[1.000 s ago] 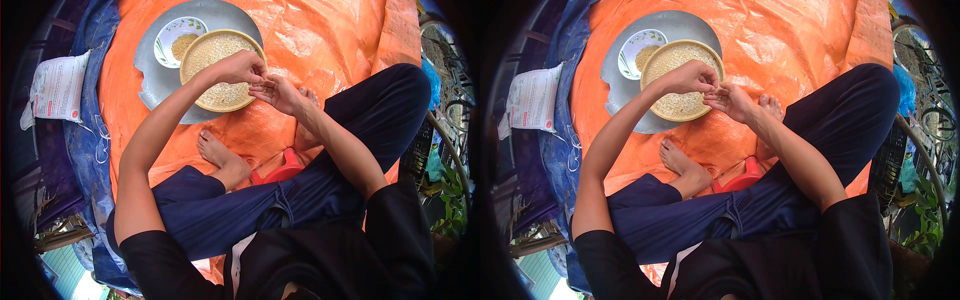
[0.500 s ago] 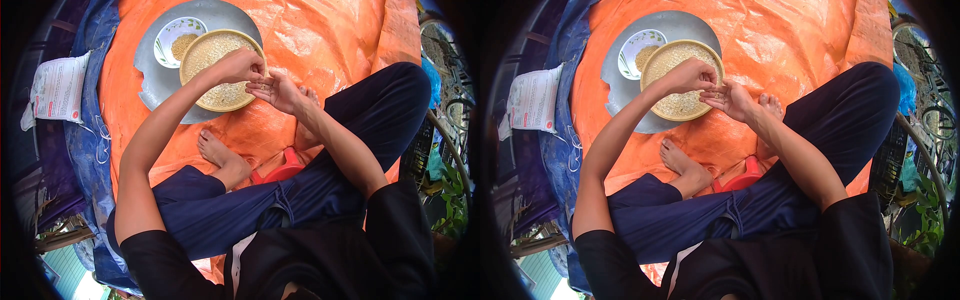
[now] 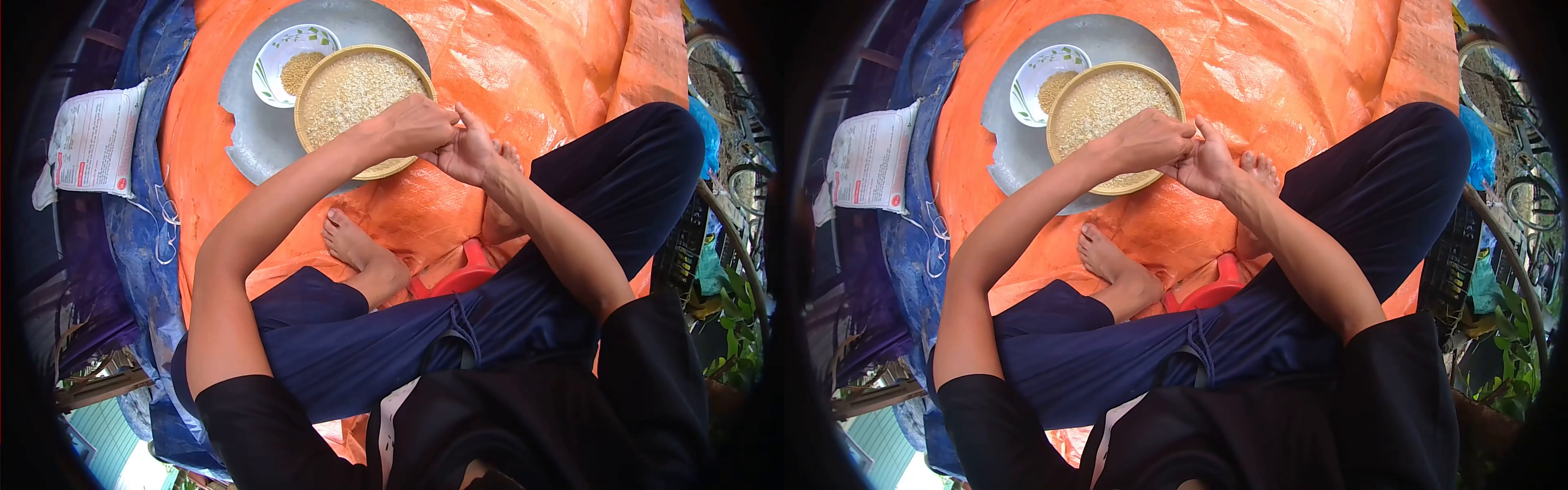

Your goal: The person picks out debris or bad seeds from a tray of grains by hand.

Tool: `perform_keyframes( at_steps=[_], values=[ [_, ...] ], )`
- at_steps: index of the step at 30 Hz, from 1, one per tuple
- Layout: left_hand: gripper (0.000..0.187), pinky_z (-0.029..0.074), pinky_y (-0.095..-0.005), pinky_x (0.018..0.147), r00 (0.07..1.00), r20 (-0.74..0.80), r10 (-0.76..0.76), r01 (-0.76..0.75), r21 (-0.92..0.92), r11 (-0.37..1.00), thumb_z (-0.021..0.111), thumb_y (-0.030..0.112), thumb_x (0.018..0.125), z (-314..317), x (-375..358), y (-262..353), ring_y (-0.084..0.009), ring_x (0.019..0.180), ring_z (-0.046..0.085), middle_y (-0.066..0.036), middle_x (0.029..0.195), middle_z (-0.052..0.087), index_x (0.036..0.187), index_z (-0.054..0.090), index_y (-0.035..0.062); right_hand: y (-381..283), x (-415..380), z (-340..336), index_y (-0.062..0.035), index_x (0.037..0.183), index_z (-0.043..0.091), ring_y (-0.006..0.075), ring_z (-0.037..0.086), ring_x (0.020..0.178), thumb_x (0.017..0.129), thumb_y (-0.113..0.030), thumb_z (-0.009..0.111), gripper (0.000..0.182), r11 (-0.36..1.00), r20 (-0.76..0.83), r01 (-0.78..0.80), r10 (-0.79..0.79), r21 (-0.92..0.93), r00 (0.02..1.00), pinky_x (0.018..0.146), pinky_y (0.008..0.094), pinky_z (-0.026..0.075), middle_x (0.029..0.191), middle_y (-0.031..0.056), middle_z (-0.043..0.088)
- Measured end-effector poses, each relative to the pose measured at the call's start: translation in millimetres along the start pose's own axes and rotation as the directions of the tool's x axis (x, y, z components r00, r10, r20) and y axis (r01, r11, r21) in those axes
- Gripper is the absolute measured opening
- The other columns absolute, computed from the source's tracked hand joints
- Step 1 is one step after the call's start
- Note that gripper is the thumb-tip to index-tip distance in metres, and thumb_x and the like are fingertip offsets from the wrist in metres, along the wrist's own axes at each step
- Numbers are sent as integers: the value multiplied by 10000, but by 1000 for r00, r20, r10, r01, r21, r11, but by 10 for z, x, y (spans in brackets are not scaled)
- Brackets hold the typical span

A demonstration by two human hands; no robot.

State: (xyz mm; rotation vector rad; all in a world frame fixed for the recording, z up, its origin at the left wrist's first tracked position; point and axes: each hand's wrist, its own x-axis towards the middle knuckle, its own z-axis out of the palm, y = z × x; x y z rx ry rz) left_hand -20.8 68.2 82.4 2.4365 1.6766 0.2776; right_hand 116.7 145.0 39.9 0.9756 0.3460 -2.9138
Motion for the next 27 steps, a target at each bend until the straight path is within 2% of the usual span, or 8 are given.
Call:
perform_keyframes(
  at_steps=[8, 10, 15, 18, 20, 23, 26, 27],
  values=[
    [92, 521, -397, 613, 999, 21, 47, -48, 23, 999, 601, 116, 758, 30, 12, -22, -274, 743, 658, -107, 829, 602, 785, 604, 29, -35, 1, 22, 97, 1254, 466, 300, 539, 1195, 983, -578, 230, 765, 1000, 59, 5, -4, -17, 998, 1077, 456, 400, 1223, 213, 573],
    [96, 515, -399, 616, 1000, 27, 10, -10, -34, 999, 605, 121, 769, -14, -23, -66, -283, 743, 652, -103, 845, 598, 810, 598, 35, -46, 7, 18, 101, 1255, 462, 311, 532, 1207, 984, -576, 233, 764, 999, 109, 0, 4, -36, 994, 1081, 458, 397, 1228, 220, 568],
    [108, 494, -415, 619, 992, 22, -125, 127, -223, 966, 600, 131, 809, -108, -76, -90, -303, 738, 637, -101, 878, 603, 845, 602, 30, -15, 9, 77, 117, 1234, 472, 346, 532, 1205, 986, -565, 249, 759, 999, 39, 22, -20, -41, 999, 1087, 437, 400, 1253, 243, 548],
    [120, 487, -417, 628, 961, 130, -244, 274, -321, 907, 618, 142, 807, -217, -101, -225, -314, 738, 636, -119, 838, 633, 833, 619, 24, -48, -5, 97, 119, 1226, 481, 350, 546, 1192, 987, -553, 266, 745, 998, 51, -9, 13, -60, 999, 1056, 403, 437, 1267, 255, 540],
    [130, 488, -414, 636, 902, 294, -316, 403, -309, 861, 643, 157, 789, -334, -166, -397, -322, 740, 637, -136, 799, 651, 814, 634, 29, -47, -14, 74, 118, 1218, 492, 347, 566, 1169, 985, -541, 288, 727, 992, 37, -32, 37, -119, 999, 1020, 379, 471, 1258, 261, 548],
    [126, 487, -409, 644, 811, 393, -433, 496, -70, 866, 674, 158, 755, -167, -341, -659, -331, 746, 641, -157, 741, 658, 770, 648, 35, -30, -10, 28, 109, 1187, 523, 330, 601, 1124, 979, -516, 348, 682, 972, -38, -52, 44, -228, 998, 969, 352, 510, 1216, 260, 578],
    [138, 492, -418, 649, 788, 319, -527, 573, -63, 817, 694, 164, 735, 0, -508, -707, -342, 744, 645, -163, 753, 664, 754, 658, 32, -38, -6, 7, 83, 1124, 578, 299, 629, 1075, 968, -493, 419, 617, 964, -85, -76, 56, -256, 995, 939, 337, 524, 1143, 232, 621],
    [150, 495, -420, 650, 777, 357, -519, 558, -7, 830, 704, 172, 730, 33, -553, -706, -345, 740, 647, -165, 750, 665, 743, 659, 30, -42, 13, -14, 73, 1106, 592, 289, 638, 1054, 966, -489, 431, 601, 960, -97, -81, 57, -269, 994, 928, 333, 527, 1111, 216, 636]
  ],
)
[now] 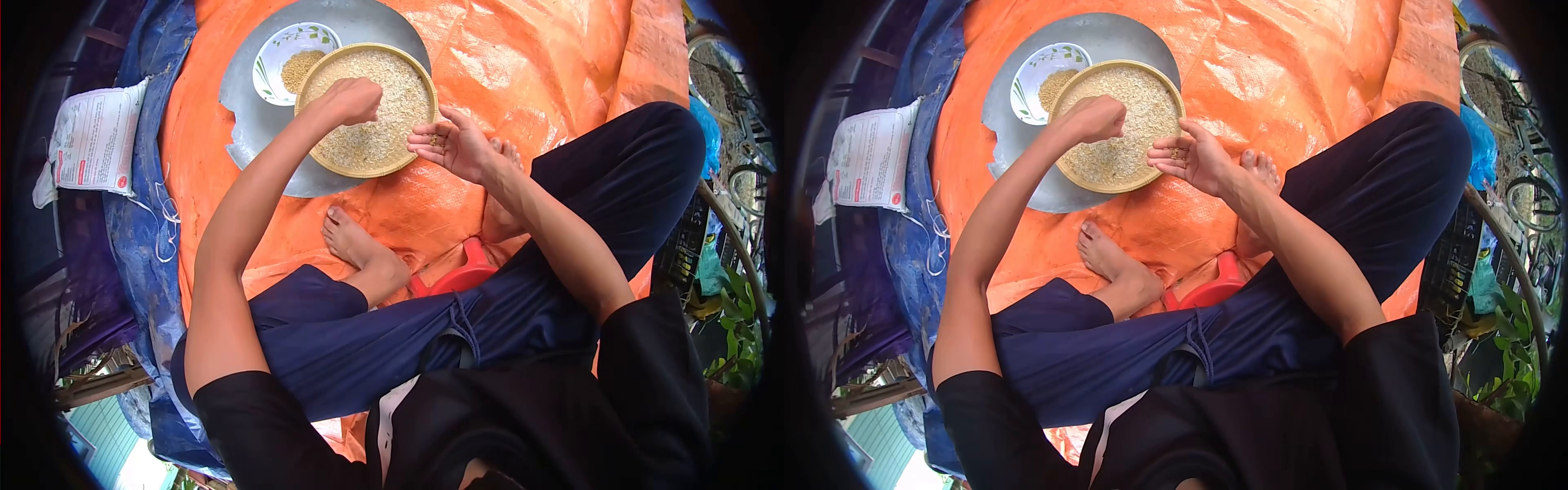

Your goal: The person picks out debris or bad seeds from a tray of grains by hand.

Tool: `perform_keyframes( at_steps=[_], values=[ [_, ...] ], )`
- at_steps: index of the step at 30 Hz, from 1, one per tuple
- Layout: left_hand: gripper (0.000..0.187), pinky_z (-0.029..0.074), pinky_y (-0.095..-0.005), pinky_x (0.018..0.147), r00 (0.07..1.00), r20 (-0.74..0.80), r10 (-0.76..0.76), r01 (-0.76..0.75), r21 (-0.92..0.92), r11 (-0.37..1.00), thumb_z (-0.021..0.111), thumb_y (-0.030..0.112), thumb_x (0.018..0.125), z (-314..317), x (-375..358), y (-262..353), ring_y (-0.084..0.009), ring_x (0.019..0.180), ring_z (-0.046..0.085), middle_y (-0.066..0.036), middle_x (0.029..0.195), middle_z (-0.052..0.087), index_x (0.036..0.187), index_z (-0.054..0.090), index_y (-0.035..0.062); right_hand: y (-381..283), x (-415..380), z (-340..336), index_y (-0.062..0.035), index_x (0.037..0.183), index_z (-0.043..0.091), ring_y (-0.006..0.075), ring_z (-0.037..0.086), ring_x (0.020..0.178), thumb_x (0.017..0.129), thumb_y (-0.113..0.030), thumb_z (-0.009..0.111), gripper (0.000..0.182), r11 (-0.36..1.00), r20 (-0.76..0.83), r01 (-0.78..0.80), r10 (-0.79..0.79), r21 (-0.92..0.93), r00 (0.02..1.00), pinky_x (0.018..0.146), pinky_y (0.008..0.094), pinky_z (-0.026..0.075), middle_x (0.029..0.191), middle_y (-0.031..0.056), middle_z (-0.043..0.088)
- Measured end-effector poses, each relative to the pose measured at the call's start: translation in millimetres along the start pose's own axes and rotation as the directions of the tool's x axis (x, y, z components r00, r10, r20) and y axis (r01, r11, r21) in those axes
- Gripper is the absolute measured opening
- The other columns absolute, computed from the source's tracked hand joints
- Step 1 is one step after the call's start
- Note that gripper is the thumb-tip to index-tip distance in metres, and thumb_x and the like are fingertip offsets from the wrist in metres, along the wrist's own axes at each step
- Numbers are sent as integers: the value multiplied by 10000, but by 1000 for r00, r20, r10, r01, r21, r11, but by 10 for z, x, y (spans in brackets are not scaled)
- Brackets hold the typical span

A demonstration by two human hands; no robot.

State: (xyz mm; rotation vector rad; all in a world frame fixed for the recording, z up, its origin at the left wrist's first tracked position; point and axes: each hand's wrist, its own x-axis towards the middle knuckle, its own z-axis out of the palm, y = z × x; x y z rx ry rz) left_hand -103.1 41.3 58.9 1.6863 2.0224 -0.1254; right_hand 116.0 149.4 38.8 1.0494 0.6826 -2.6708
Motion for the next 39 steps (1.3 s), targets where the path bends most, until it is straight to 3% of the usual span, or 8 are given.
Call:
perform_keyframes(
  at_steps=[4, 11, 20, 29, 32, 35, 38, 39],
  values=[
    [216, 511, -427, 654, 999, 40, 31, -36, 117, 992, 742, 224, 709, 179, -75, -122, -351, 727, 656, -172, 741, 668, 701, 664, 23, 52, 60, -47, 34, 1043, 617, 233, 672, 936, 948, -516, 456, 581, 998, 2, -7, 7, -68, 1000, 856, 307, 554, 1030, 174, 671],
    [257, 533, -404, 649, 987, 89, 131, -152, 305, 940, 757, 272, 703, 209, -113, 37, -319, 723, 674, -166, 722, 671, 715, 704, 21, 70, 81, -47, 32, 1035, 624, 222, 675, 911, 941, -521, 475, 580, 997, 7, -18, 19, -78, 1000, 847, 303, 554, 1004, 163, 679],
    [182, 530, -417, 632, 983, 58, 174, -183, 385, 905, 692, 201, 759, 398, -35, 24, -313, 735, 676, -170, 736, 673, 722, 703, 23, 55, 56, -39, 38, 1027, 632, 218, 678, 894, 944, -513, 477, 578, 997, 6, -13, 14, -81, 1000, 835, 293, 559, 986, 162, 683],
    [257, 490, -462, 738, 965, 261, 31, -52, 74, 996, 578, 254, 865, 11, 5, -82, -362, 815, 641, -183, 840, 674, 829, 670, 16, 73, 76, -61, 39, 1036, 630, 219, 677, 903, 946, -507, 475, 575, 997, 8, -8, 9, -82, 1000, 848, 296, 553, 994, 161, 682],
    [292, 486, -469, 744, 959, 283, 22, -38, 53, 998, 546, 268, 888, 26, 79, -159, -383, 814, 635, -202, 843, 668, 858, 666, 3, 64, 64, -47, 37, 1035, 630, 223, 674, 920, 950, -501, 470, 567, 996, -4, -8, 8, -88, 1000, 857, 302, 550, 1002, 160, 680],
    [300, 494, -431, 702, 942, 329, 63, -97, 88, 991, 519, 262, 911, -15, 93, -169, -321, 763, 654, -183, 780, 659, 859, 643, -7, 55, 57, -43, 39, 1033, 628, 229, 672, 935, 959, -488, 456, 559, 996, -26, -7, 5, -84, 1000, 863, 304, 548, 1012, 163, 676],
    [306, 483, -364, 628, 922, 379, 79, 67, -358, 931, 502, 269, 929, -154, 12, -41, -213, 676, 636, -125, 701, 629, 832, 603, -3, 55, 54, -30, 53, 1056, 611, 245, 668, 950, 974, -463, 430, 553, 998, -69, -5, 0, -69, 998, 875, 311, 547, 1026, 178, 667],
    [302, 472, -346, 610, 921, 366, 132, 38, -421, 906, 500, 269, 932, -210, -6, 25, -185, 658, 618, -105, 687, 617, 822, 591, 3, 59, 60, -32, 61, 1075, 600, 256, 666, 954, 980, -451, 418, 552, 998, -83, -3, -2, -58, 997, 882, 316, 546, 1034, 187, 661]
  ],
)
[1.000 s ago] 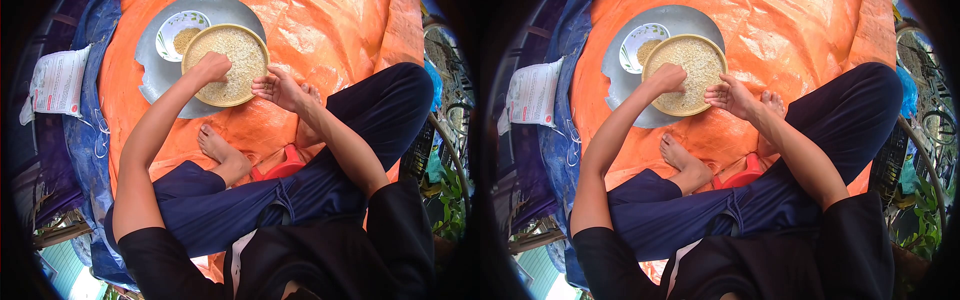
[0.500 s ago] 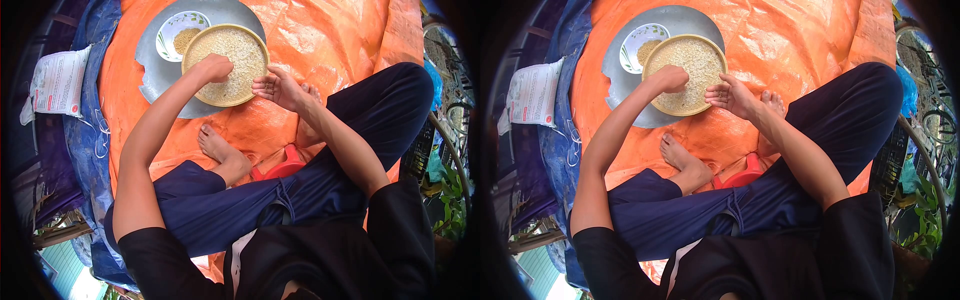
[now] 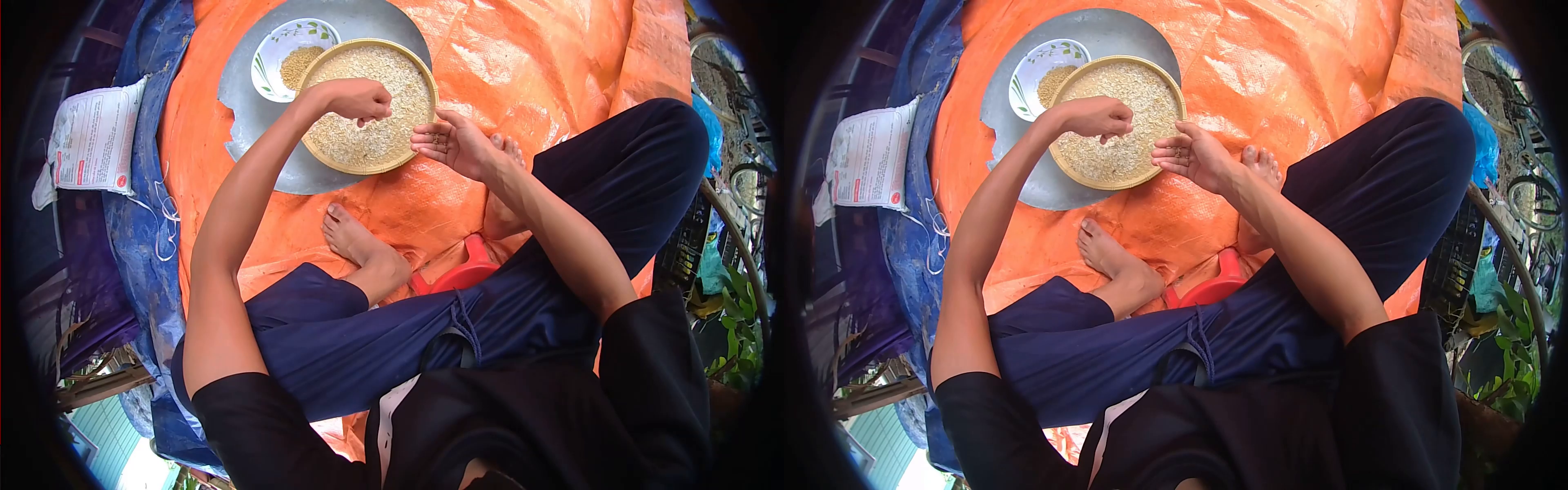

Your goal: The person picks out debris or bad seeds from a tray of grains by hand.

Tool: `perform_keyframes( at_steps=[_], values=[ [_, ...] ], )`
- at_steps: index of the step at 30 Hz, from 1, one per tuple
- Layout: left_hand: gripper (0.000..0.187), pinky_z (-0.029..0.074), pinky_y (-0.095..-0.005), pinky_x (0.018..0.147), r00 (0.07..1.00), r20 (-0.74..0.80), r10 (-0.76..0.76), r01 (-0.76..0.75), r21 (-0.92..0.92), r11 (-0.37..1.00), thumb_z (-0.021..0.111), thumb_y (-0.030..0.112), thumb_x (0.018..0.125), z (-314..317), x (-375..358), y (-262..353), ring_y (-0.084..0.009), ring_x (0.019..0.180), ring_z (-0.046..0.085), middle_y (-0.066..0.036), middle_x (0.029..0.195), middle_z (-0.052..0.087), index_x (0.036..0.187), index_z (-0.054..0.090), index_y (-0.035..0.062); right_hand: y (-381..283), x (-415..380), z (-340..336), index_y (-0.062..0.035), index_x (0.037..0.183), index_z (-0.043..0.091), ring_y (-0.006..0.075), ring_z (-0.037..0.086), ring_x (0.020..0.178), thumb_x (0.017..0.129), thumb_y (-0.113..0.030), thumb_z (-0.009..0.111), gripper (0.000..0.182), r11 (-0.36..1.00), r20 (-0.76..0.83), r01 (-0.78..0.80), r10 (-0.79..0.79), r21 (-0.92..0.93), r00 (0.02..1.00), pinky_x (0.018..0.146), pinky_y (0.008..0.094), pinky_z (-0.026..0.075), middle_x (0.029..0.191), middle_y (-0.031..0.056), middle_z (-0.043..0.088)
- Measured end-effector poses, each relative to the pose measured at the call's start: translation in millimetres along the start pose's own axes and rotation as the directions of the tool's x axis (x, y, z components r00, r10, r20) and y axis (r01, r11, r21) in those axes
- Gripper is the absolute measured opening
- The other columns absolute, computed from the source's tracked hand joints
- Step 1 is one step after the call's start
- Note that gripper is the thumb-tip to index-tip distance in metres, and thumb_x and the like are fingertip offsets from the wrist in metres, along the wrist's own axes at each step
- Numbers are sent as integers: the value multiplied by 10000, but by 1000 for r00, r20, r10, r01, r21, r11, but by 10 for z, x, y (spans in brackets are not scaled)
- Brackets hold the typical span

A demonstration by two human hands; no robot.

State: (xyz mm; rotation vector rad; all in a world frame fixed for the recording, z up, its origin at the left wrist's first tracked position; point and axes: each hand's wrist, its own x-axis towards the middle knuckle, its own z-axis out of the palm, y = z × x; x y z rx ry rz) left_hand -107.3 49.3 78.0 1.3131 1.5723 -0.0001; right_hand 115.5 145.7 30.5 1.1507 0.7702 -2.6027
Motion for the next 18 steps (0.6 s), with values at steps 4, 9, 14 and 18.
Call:
perform_keyframes(
  at_steps=[4, 9, 14, 18],
  values=[
    [285, 439, -308, 566, 989, 17, 146, -144, -109, 984, 498, 267, 934, 4, -69, 483, -136, 610, 571, -65, 666, 601, 803, 564, 22, -9, -3, 13, 93, 1167, 535, 314, 638, 1041, 998, -403, 371, 549, 993, -15, 3, -1, 119, 1000, 933, 342, 529, 1098, 227, 625],
    [227, 452, -355, 593, 953, -65, 297, -297, 11, 955, 519, 216, 908, 144, 90, 658, -220, 609, 581, -112, 679, 612, 848, 587, 9, -63, -77, 107, 105, 1227, 479, 367, 563, 1170, 1003, -384, 342, 555, 984, 120, 39, -61, 175, 991, 1011, 379, 483, 1158, 242, 590],
    [185, 466, -385, 610, 967, -22, 255, -251, 116, 961, 532, 154, 880, 159, 106, 766, -244, 629, 603, -139, 689, 615, 852, 613, -9, -43, -70, 96, 89, 1223, 482, 384, 565, 1154, 1002, -379, 341, 537, 970, 152, 78, -115, 232, 982, 1037, 412, 463, 1146, 229, 599],
    [175, 470, -381, 574, 963, -67, 259, -251, 110, 962, 539, 141, 868, 177, 110, 755, -244, 617, 612, -137, 678, 618, 843, 631, -6, -41, -66, 100, 70, 1207, 497, 376, 582, 1120, 1002, -368, 343, 508, 968, 163, 73, -114, 239, 980, 1038, 417, 463, 1132, 218, 607]
  ],
)
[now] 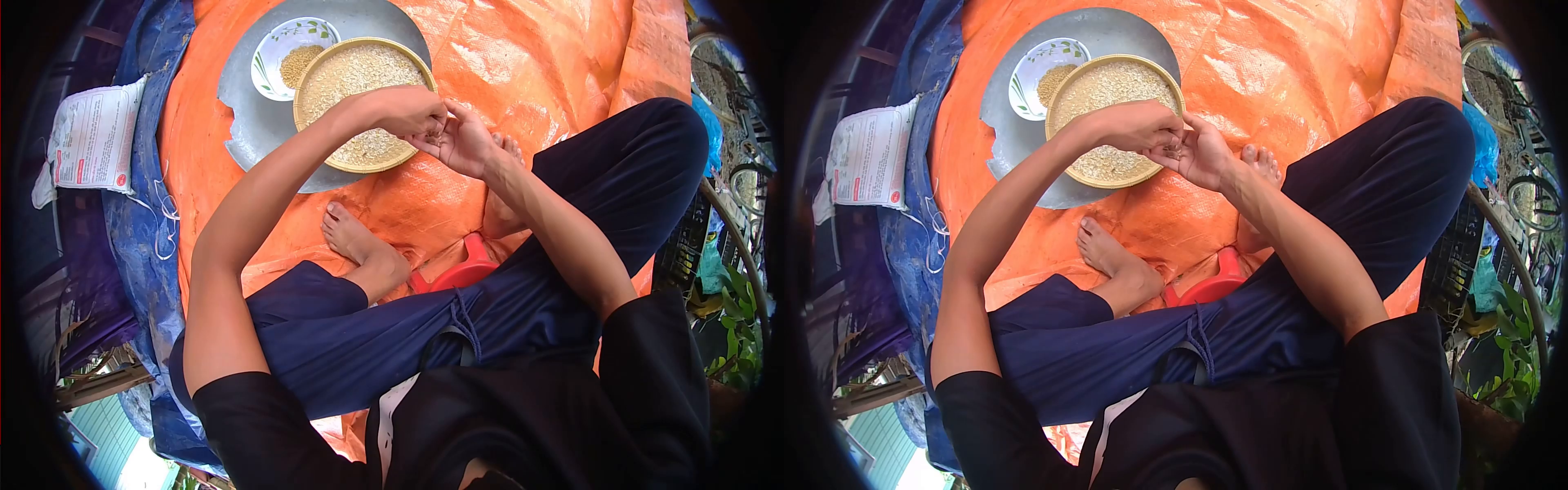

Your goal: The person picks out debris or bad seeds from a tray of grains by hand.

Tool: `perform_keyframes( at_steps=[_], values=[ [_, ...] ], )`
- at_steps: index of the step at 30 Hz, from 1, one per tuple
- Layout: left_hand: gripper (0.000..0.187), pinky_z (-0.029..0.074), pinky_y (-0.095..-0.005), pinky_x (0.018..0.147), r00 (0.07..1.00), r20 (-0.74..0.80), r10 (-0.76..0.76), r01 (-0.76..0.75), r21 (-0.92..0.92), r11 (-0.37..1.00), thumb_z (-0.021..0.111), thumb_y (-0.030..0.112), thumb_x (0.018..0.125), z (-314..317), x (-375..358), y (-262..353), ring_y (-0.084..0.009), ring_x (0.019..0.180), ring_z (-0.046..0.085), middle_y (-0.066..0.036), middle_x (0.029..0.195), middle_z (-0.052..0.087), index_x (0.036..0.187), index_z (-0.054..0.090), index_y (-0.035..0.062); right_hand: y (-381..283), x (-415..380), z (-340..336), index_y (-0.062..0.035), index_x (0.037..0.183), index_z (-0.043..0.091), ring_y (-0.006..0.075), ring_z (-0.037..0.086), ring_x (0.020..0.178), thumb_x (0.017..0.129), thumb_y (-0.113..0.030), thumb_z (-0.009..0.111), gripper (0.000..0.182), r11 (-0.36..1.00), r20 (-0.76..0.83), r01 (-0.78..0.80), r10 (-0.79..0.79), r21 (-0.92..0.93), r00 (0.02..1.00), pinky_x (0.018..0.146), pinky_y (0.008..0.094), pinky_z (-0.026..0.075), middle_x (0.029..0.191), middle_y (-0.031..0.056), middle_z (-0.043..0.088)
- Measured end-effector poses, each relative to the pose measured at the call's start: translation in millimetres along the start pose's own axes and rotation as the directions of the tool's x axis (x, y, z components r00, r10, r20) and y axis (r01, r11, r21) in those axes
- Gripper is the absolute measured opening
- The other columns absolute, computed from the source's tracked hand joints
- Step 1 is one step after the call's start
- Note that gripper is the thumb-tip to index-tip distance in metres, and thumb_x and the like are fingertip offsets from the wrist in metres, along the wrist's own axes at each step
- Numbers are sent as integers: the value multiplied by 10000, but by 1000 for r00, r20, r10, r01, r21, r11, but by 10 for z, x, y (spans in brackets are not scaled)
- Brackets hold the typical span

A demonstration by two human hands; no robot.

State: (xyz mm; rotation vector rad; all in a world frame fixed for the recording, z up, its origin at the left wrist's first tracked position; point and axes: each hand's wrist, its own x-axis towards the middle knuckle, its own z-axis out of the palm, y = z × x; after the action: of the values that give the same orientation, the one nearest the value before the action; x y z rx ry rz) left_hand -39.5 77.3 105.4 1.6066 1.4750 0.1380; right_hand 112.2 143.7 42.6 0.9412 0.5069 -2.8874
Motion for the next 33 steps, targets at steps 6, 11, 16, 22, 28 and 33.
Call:
perform_keyframes(
  at_steps=[6, 11, 16, 22, 28, 33],
  values=[
    [198, 459, -377, 539, 997, -57, -56, 52, -70, 996, 593, 185, 860, -14, -28, 63, -242, 595, 616, -135, 657, 619, 837, 630, -7, -19, -30, 52, 62, 1234, 471, 374, 577, 1136, 1005, -360, 335, 499, 999, 61, -16, 18, -33, 998, 1043, 413, 464, 1134, 219, 609],
    [209, 464, -392, 562, 991, -132, -17, 15, -15, 1000, 642, 204, 837, -6, -20, 72, -268, 611, 618, -137, 665, 627, 806, 643, -2, -15, -22, 32, 72, 1281, 429, 384, 570, 1148, 1008, -372, 324, 532, 1000, 121, -13, 15, -23, 993, 1041, 410, 470, 1200, 242, 576],
    [167, 484, -404, 609, 971, -237, 23, 12, 143, 990, 674, 176, 764, -16, -42, 52, -304, 683, 644, -152, 719, 654, 784, 666, 11, -45, -68, 106, 102, 1292, 412, 387, 562, 1156, 1013, -403, 288, 590, 999, 61, -33, 34, -29, 998, 1052, 432, 453, 1236, 260, 549],
    [140, 500, -399, 598, 973, -228, 27, 38, 275, 961, 698, 168, 717, 53, -16, 63, -307, 666, 655, -144, 685, 656, 778, 693, 43, -12, -6, 14, 105, 1298, 406, 357, 552, 1168, 1010, -473, 254, 663, 998, 108, -37, 32, 46, 994, 1068, 481, 420, 1273, 238, 529],
    [134, 493, -401, 580, 975, -222, 23, 32, 244, 969, 709, 162, 687, 32, -40, 84, -306, 643, 648, -143, 677, 656, 745, 687, 43, -13, -12, 7, 108, 1307, 396, 357, 539, 1187, 1007, -494, 245, 689, 997, 144, -54, 46, 52, 989, 1087, 481, 395, 1285, 228, 522],
    [121, 488, -403, 569, 968, -244, 62, 4, 260, 966, 694, 141, 674, 59, -10, 43, -308, 631, 643, -145, 669, 654, 739, 688, 39, -12, -4, -11, 132, 1318, 370, 369, 523, 1210, 1001, -509, 257, 724, 997, 150, -72, 65, 39, 987, 1089, 481, 392, 1292, 255, 509]
  ],
)
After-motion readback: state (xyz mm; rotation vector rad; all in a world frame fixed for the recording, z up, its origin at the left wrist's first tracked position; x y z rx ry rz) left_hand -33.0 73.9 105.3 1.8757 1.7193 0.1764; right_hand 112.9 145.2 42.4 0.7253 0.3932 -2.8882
